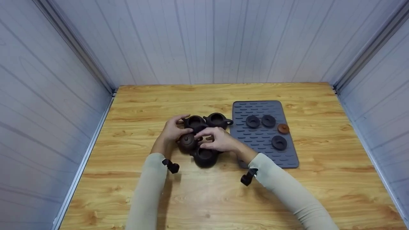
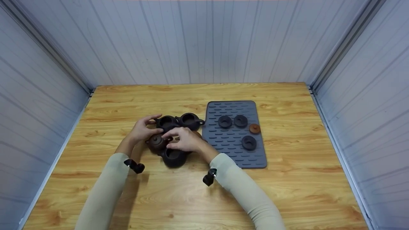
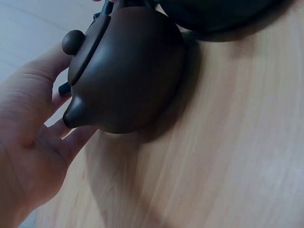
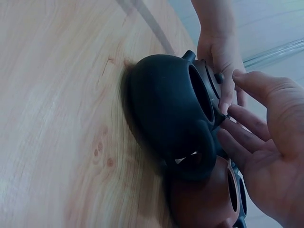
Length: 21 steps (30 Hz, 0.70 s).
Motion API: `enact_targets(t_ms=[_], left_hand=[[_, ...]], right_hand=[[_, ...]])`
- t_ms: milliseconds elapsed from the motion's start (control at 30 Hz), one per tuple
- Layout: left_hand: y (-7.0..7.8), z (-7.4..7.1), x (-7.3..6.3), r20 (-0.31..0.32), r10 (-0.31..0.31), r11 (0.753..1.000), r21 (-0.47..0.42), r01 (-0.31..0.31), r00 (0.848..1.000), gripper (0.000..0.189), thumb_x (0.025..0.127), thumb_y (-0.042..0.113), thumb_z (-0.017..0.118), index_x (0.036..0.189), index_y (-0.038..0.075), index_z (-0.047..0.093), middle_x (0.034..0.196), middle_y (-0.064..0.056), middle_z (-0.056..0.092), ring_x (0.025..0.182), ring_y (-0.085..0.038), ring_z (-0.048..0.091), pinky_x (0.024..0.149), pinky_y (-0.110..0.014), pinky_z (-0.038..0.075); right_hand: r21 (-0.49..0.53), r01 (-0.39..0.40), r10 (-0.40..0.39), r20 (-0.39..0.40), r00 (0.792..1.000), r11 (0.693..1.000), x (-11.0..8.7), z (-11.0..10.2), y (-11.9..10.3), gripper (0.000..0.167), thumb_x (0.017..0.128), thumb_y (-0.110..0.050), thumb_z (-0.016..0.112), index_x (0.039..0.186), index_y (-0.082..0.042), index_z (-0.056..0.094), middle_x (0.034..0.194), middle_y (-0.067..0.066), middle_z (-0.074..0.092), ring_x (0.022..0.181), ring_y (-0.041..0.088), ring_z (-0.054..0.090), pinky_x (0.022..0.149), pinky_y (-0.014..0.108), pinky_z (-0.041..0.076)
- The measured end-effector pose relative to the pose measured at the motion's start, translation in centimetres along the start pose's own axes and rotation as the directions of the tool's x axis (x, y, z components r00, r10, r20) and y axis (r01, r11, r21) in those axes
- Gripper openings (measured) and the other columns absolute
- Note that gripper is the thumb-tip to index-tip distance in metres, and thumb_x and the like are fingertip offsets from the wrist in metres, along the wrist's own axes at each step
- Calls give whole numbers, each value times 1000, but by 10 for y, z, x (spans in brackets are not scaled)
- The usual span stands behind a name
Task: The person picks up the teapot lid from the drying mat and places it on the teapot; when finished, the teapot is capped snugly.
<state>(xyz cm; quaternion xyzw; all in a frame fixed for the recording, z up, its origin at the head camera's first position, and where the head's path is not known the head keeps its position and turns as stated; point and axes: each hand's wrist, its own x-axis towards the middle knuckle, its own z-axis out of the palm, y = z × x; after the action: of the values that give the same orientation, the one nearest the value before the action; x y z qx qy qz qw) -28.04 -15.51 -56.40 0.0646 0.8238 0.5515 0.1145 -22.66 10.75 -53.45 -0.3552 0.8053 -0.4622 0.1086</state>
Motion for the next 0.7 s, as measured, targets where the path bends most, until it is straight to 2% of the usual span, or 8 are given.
enact_targets(t_ms=[167,333,500,700], left_hand=[[1,0,4,18,-66,997,-38,67,998,60,98,2,86,155,10,68,158,-21,68,146,-38,65,108,-31,55],[2,-3,6,35,-108,993,-46,110,993,60,97,2,87,153,13,70,154,-23,69,143,-35,66,107,-32,55],[2,-6,7,53,-101,995,-15,102,993,60,98,4,86,154,13,68,157,-22,67,145,-37,65,110,-36,55],[2,-6,5,63,-79,997,-3,80,995,60,99,5,86,156,12,67,158,-22,67,148,-40,65,116,-41,54]], right_hand=[[12,5,-5,20,1000,1000,-1,-2,-1,39,99,-4,84,137,0,77,142,22,78,137,41,72,114,55,61],[25,8,-9,34,999,1000,-1,-4,-2,39,100,-2,83,138,1,76,144,24,76,138,42,71,113,56,61],[80,-6,3,39,999,997,-2,-8,-2,40,101,1,80,140,4,74,146,27,74,139,46,69,112,61,61],[67,-42,41,25,999,997,-9,-21,-4,42,102,-3,80,142,3,74,150,25,73,145,44,66,118,59,58]])
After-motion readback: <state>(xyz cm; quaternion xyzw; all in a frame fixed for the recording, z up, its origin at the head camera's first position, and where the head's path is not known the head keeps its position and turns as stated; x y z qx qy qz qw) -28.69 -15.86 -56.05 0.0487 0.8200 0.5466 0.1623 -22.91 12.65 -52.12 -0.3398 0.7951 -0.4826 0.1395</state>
